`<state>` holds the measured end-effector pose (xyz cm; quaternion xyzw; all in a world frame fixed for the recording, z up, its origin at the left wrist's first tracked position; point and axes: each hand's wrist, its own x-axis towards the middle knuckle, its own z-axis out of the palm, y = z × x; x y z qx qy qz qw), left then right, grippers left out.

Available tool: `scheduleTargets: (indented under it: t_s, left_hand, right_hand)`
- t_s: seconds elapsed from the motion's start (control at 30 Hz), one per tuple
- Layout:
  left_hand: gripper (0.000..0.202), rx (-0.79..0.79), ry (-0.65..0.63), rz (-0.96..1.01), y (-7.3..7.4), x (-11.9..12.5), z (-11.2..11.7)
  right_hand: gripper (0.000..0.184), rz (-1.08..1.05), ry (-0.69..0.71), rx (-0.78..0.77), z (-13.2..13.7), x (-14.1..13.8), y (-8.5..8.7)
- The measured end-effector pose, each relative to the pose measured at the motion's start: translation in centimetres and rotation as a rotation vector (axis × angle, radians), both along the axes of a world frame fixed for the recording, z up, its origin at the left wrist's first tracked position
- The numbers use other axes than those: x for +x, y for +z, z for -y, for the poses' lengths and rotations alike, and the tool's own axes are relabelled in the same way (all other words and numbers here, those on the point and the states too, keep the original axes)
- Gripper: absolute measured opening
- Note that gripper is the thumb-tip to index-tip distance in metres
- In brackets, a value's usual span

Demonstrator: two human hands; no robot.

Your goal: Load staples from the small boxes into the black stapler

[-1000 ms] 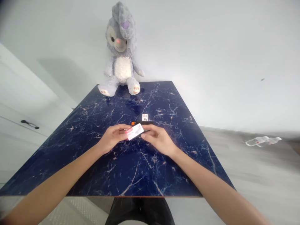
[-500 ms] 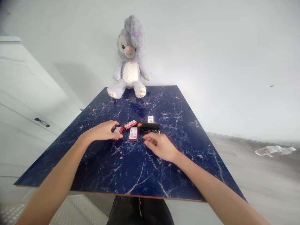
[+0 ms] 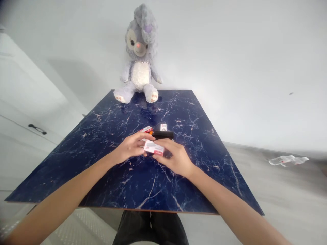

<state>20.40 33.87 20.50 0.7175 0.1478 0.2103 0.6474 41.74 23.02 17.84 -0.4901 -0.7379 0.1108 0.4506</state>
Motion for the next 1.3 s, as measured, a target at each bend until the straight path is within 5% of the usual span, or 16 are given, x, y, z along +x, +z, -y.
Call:
scheduleTargets:
  t_s: [0.1, 0.27, 0.53, 1.03, 1.3]
  left_hand:
    - [0.042, -0.252, -0.031, 0.034, -1.1, 0.1, -0.6]
    - [0.03, -0.42, -0.002, 0.089, -1.8, 0.5, -0.2]
    - [0.022, -0.354, 0.342, 0.071, -1.8, 0.8, -1.1]
    - [0.02, -0.326, 0.356, 0.094, -2.0, 0.8, -1.2]
    - [0.022, -0.312, 0.329, 0.091, -1.8, 0.6, -1.1]
  right_hand:
    - [0.042, -0.02, -0.031, -0.047, 0.0, 0.4, -0.2]
    - [0.047, -0.045, 0.015, -0.032, -0.1, 0.6, -0.6]
    - [0.046, -0.009, -0.087, 0.022, -0.6, 1.2, 0.0]
    - [0.009, 0.106, -0.227, 0.114, -0.2, 1.5, 1.1]
    - [0.024, 0.167, -0.2, 0.107, -0.3, 1.3, 0.8]
